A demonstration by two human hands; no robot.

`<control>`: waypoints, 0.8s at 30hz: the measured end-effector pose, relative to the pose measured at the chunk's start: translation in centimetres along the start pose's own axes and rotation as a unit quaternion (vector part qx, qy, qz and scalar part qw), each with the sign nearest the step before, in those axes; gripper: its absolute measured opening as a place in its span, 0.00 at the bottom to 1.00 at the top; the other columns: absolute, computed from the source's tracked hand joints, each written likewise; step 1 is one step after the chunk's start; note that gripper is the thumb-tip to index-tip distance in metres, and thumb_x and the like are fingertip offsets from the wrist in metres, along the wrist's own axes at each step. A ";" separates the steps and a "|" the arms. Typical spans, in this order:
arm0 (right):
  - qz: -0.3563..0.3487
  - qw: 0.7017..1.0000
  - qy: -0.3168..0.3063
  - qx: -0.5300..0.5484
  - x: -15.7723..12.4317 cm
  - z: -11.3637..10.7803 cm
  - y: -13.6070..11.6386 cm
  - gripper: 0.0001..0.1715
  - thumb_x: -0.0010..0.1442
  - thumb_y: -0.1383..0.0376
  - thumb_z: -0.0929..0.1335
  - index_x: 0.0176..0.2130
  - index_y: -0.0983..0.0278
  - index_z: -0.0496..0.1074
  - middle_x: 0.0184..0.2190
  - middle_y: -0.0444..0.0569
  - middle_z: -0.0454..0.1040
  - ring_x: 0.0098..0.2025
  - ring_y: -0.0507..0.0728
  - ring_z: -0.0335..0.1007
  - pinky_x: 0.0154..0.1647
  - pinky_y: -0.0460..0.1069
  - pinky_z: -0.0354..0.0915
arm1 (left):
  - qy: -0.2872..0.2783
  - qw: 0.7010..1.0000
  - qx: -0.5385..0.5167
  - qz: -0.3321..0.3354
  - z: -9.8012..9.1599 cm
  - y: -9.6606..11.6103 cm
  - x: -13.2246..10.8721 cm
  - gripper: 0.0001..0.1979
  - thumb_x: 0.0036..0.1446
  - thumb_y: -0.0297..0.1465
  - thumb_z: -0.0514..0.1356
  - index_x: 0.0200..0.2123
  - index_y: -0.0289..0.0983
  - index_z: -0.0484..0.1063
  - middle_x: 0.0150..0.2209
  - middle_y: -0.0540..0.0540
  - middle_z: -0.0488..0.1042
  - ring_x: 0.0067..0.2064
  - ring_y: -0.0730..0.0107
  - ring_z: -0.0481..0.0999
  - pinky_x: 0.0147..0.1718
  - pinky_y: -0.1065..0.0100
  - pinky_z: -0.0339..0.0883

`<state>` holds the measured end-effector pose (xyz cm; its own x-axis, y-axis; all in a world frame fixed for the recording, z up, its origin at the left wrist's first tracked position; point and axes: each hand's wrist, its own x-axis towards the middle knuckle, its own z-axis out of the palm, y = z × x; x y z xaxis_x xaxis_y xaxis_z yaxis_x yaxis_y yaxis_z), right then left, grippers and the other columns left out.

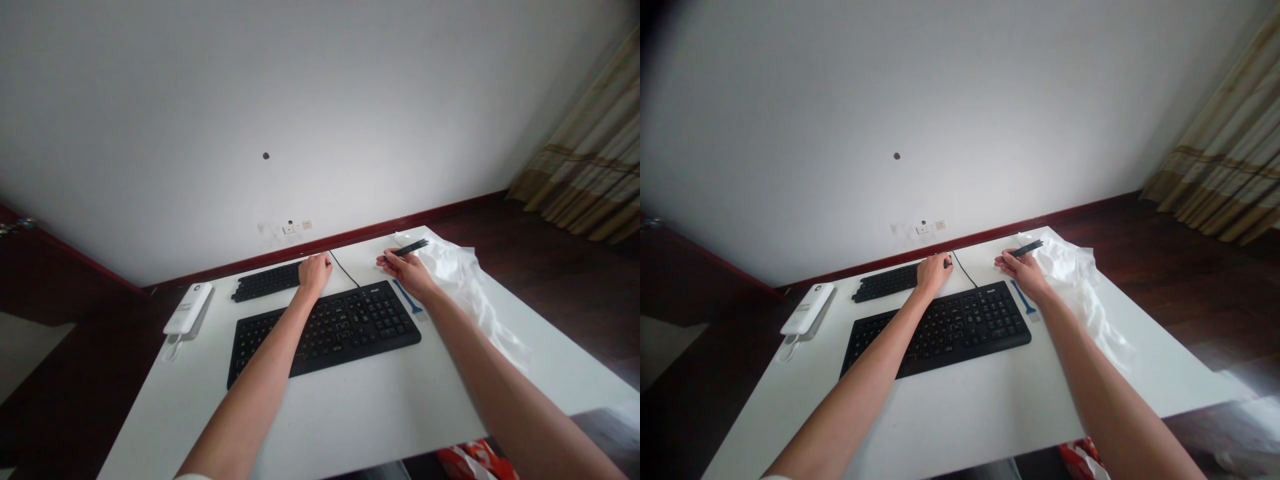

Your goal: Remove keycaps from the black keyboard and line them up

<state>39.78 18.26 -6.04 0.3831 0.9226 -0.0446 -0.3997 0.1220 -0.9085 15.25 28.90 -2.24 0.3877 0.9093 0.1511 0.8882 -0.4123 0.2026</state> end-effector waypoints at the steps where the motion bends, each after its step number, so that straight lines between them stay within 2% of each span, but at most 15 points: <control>1: -0.001 1.000 0.000 0.001 0.0 0.0 0.0 0.18 0.55 0.57 0.81 0.39 0.61 0.77 0.37 0.51 0.84 0.40 0.55 0.83 0.40 0.43 0.79 | 0.002 1.000 -0.001 -0.002 0.0 0.0 0.0 0.08 0.65 0.35 0.63 0.48 0.46 0.77 0.44 0.43 0.81 0.47 0.54 0.80 0.47 0.60 0.69; 11: -0.009 1.000 -0.010 -0.007 0.0 -0.2 0.2 0.18 0.55 0.55 0.81 0.40 0.60 0.77 0.38 0.51 0.84 0.42 0.58 0.83 0.42 0.47 0.80 | 0.003 0.999 -0.008 -0.032 0.1 0.6 -0.3 0.13 0.67 0.35 0.61 0.54 0.46 0.72 0.45 0.39 0.80 0.48 0.48 0.80 0.48 0.56 0.70; 20: -0.007 1.000 -0.011 -0.001 0.2 -0.2 0.3 0.21 0.52 0.53 0.82 0.40 0.60 0.78 0.37 0.50 0.84 0.41 0.56 0.82 0.43 0.47 0.80 | 0.007 0.999 -0.016 -0.041 -0.1 1.0 -0.4 0.14 0.67 0.32 0.60 0.55 0.45 0.71 0.43 0.39 0.80 0.48 0.49 0.80 0.49 0.56 0.70; 22: -0.008 1.000 -0.012 -0.002 0.1 -0.3 0.3 0.21 0.52 0.53 0.82 0.40 0.59 0.78 0.38 0.49 0.84 0.41 0.56 0.82 0.43 0.47 0.80 | 0.012 0.999 -0.025 -0.032 -0.2 1.1 -0.6 0.15 0.67 0.32 0.59 0.56 0.45 0.70 0.45 0.40 0.79 0.50 0.51 0.79 0.50 0.57 0.70; 24: -0.010 1.000 -0.014 -0.002 0.1 -0.3 0.3 0.21 0.53 0.53 0.82 0.40 0.59 0.77 0.38 0.49 0.84 0.41 0.56 0.82 0.43 0.47 0.80 | 0.023 0.999 -0.034 -0.018 -0.5 0.8 -0.6 0.19 0.66 0.33 0.61 0.59 0.46 0.68 0.51 0.40 0.77 0.54 0.52 0.77 0.52 0.58 0.69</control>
<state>39.93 18.31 -6.46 0.3668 0.9302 -0.0155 -0.3884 0.1380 -0.9111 15.63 27.99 -1.69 0.3433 0.9207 0.1856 0.8817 -0.3840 0.2740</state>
